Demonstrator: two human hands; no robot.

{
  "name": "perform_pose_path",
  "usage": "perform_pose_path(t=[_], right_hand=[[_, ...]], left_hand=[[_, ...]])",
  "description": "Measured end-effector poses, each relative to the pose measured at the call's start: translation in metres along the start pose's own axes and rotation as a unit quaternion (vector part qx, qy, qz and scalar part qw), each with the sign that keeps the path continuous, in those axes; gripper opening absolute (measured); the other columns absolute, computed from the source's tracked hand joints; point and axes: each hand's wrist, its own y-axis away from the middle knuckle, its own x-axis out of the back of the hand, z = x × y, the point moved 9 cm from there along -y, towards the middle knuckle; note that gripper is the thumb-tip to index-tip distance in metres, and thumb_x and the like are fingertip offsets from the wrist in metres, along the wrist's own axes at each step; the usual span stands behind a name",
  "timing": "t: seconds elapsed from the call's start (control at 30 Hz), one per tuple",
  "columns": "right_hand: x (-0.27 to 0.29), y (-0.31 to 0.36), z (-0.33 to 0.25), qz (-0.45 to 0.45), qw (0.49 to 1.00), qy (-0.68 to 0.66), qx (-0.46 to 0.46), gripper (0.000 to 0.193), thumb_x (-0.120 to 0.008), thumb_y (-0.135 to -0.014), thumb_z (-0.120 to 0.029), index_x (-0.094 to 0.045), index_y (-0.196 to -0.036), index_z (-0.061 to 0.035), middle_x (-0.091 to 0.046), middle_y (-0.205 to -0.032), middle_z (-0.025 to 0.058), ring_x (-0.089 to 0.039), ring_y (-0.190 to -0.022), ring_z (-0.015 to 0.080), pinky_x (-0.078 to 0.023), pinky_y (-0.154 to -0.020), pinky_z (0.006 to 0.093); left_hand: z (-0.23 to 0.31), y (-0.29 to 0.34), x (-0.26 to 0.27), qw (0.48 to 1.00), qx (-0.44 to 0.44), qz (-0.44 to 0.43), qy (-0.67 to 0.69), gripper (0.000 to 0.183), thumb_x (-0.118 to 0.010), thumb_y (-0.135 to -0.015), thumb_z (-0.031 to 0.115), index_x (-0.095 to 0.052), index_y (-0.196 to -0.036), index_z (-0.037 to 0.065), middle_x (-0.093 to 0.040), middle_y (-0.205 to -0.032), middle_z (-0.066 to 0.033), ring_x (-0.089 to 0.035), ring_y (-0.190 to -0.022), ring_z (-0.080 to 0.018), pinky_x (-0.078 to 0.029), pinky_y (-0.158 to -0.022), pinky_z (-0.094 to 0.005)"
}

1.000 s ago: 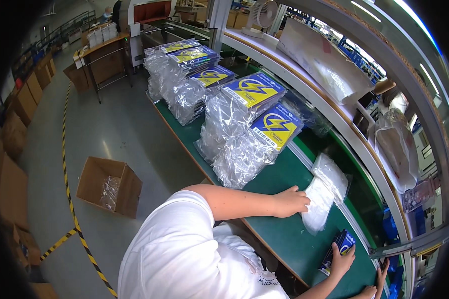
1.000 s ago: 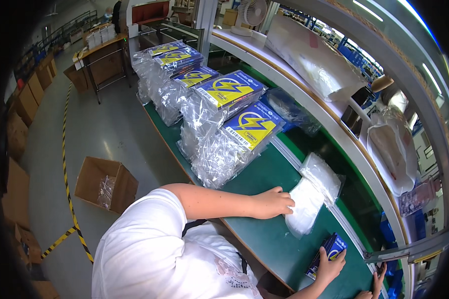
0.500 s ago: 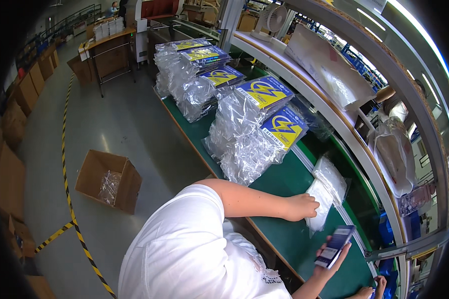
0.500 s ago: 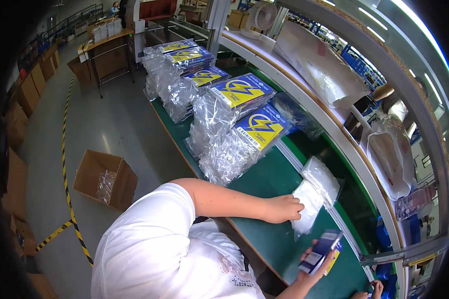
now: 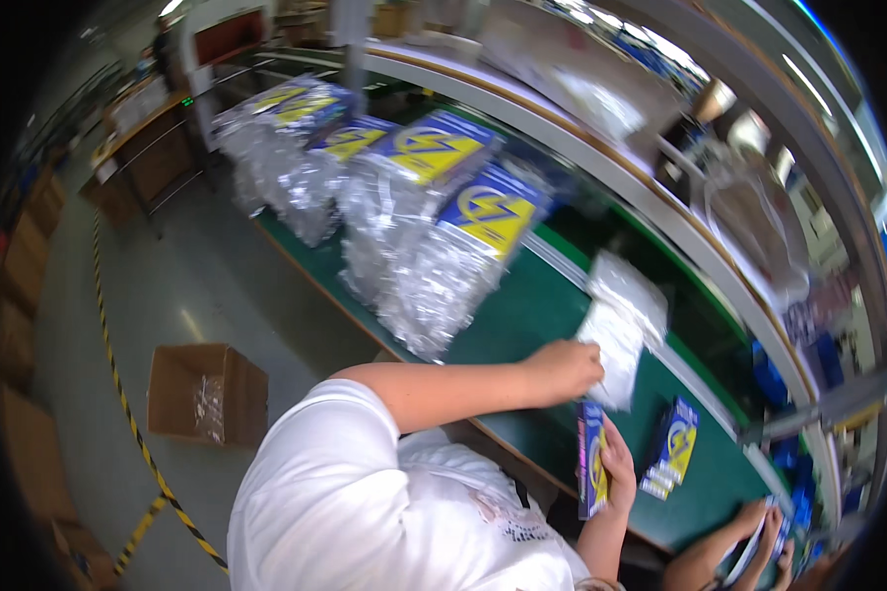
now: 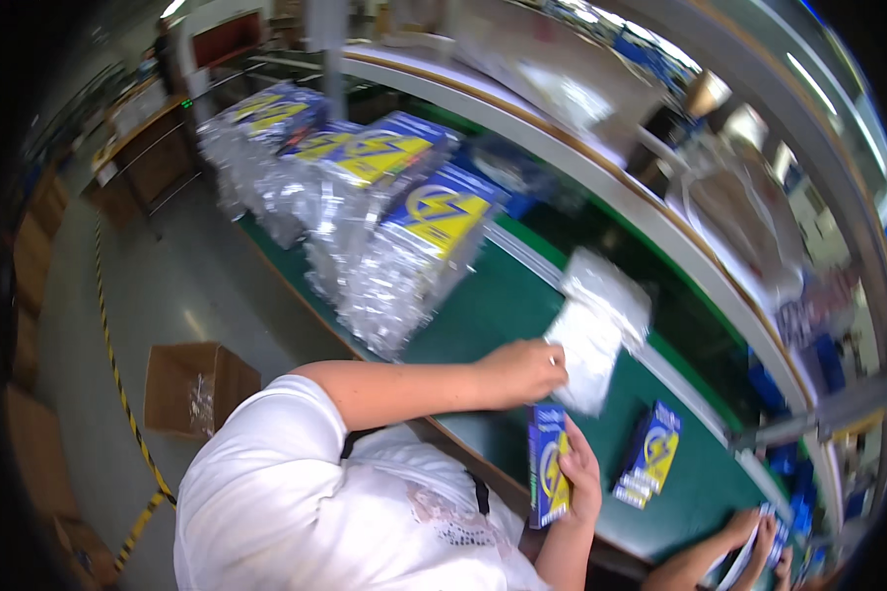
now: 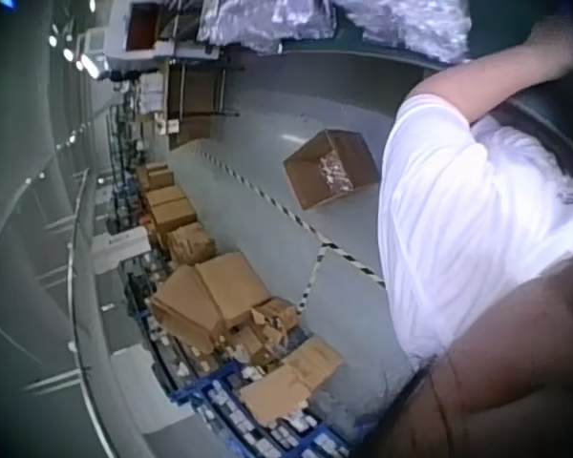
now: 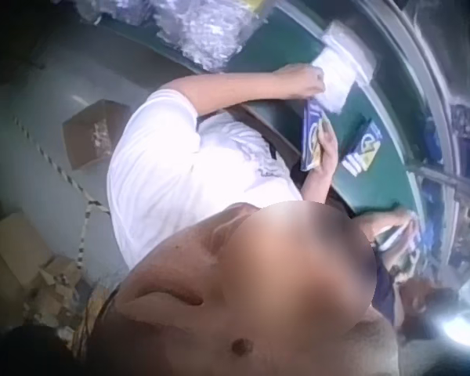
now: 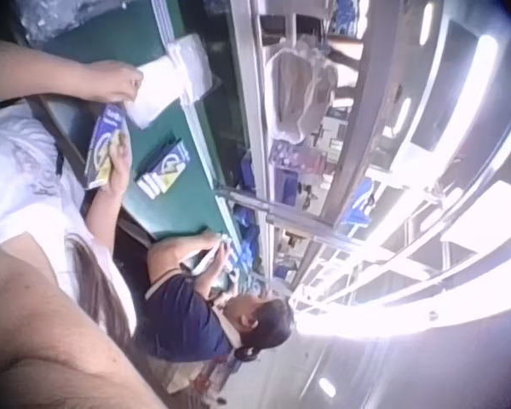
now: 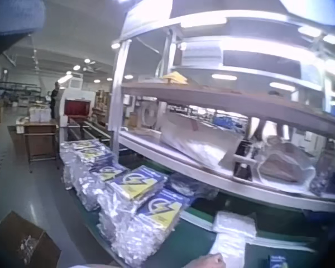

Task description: The person repeatedly picks up small blue and yellow boxes, places them into clear plastic bags, and stacks the packaged items on a green workbench. A coworker is visible across the table performing similar packaging tasks.

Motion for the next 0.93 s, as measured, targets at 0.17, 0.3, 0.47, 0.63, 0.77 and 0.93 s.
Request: perform_pose_path(t=[0.17, 0.3, 0.47, 0.63, 0.77, 0.93], right_hand=[[-0.016, -0.01, 0.019, -0.011, 0.998, -0.052, -0.039, 0.07, -0.062, -0.077, -0.002, -0.029, -0.138, 0.0074, -0.052, -0.124, 0.0219, -0.06, -0.104, 0.0275, -0.051, -0.087, 0.0372], [-0.026, -0.007, 0.022, -0.057, 0.99, -0.112, -0.07, 0.067, -0.061, -0.083, -0.002, -0.025, -0.139, 0.0067, -0.054, -0.121, 0.0199, -0.062, -0.101, 0.0236, -0.053, -0.084, 0.0338], [-0.019, 0.0, 0.024, -0.046, 0.988, -0.14, -0.052, 0.068, -0.059, -0.084, 0.0, -0.021, -0.141, 0.0047, -0.055, -0.119, 0.0198, -0.063, -0.099, 0.0234, -0.054, -0.084, 0.0337], [-0.015, -0.002, 0.021, -0.045, 0.987, -0.147, -0.049, 0.069, -0.06, -0.084, -0.001, -0.022, -0.141, 0.004, -0.057, -0.117, 0.0181, -0.065, -0.095, 0.0225, -0.055, -0.08, 0.0321], [-0.01, -0.005, 0.016, -0.019, 0.992, -0.116, -0.033, 0.064, -0.06, -0.084, -0.001, -0.028, -0.139, 0.0048, -0.058, -0.116, 0.0175, -0.065, -0.096, 0.0219, -0.055, -0.08, 0.0316], [-0.004, -0.002, 0.012, 0.005, 0.997, -0.062, -0.036, 0.06, -0.062, -0.084, -0.004, -0.034, -0.136, 0.0048, -0.058, -0.118, 0.0184, -0.063, -0.1, 0.0233, -0.053, -0.084, 0.0334]], left_hand=[[-0.01, 0.007, 0.012, 0.994, 0.039, 0.023, 0.095, 0.013, -0.064, -0.078, 0.016, -0.067, -0.084, 0.006, -0.056, -0.084, -0.011, -0.056, -0.08, -0.0276, -0.046, -0.07, -0.0354], [-0.014, 0.01, 0.003, 0.981, 0.097, -0.022, 0.166, 0.019, -0.062, -0.08, 0.019, -0.065, -0.088, 0.003, -0.054, -0.082, -0.0127, -0.059, -0.076, -0.0265, -0.047, -0.068, -0.0346], [-0.005, 0.01, 0.002, 0.981, 0.104, -0.087, 0.141, 0.018, -0.066, -0.08, 0.012, -0.066, -0.095, 0.001, -0.055, -0.084, -0.0103, -0.058, -0.074, -0.0201, -0.047, -0.067, -0.0291], [0.005, 0.014, 0.005, 0.988, 0.07, -0.1, 0.09, 0.018, -0.065, -0.08, 0.005, -0.065, -0.098, 0.002, -0.055, -0.088, -0.0104, -0.058, -0.077, -0.0212, -0.048, -0.068, -0.0303], [-0.003, 0.018, 0.004, 0.989, 0.084, -0.072, 0.093, 0.017, -0.065, -0.08, 0.003, -0.068, -0.097, 0.003, -0.056, -0.086, -0.0081, -0.058, -0.074, -0.0169, -0.047, -0.066, -0.0277], [-0.036, 0.036, -0.002, 0.905, 0.328, -0.067, 0.262, 0.014, -0.07, -0.082, 0.011, -0.071, -0.094, 0.004, -0.059, -0.088, -0.0047, -0.06, -0.076, -0.0118, -0.048, -0.067, -0.0234]])
